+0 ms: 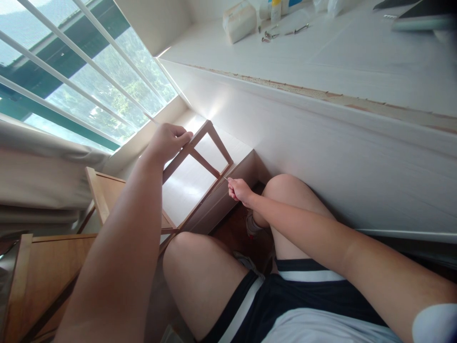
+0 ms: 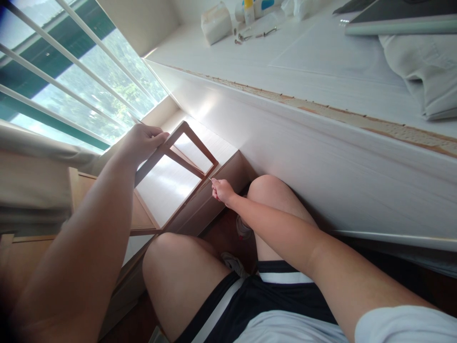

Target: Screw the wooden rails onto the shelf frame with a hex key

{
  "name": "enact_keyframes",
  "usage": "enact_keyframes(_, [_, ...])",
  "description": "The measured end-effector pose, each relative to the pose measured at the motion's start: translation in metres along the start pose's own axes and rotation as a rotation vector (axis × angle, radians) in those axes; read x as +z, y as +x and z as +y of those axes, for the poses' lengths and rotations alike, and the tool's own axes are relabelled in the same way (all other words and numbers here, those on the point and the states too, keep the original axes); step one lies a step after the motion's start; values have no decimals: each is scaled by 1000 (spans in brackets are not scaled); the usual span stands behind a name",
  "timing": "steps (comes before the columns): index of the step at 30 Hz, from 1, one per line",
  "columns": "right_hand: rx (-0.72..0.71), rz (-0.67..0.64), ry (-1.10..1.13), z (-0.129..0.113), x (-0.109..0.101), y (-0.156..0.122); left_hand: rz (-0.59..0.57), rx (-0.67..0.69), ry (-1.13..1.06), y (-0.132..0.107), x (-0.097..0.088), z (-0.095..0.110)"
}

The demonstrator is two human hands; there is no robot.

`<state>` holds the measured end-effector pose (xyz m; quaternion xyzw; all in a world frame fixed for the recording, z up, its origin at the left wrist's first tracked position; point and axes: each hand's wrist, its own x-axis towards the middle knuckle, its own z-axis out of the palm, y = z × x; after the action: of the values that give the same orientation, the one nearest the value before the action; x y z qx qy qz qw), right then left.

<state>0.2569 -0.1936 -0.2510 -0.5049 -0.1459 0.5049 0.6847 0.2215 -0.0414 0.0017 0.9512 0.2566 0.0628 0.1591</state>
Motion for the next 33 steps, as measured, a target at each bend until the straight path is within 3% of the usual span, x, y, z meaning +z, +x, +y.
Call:
enact_keyframes(24, [-91, 20, -161, 1, -1, 2, 1, 29, 18, 2, 0, -3])
enact_keyframes(33, [-128, 65, -450, 0, -5, 4, -2, 28, 3, 0, 0, -1])
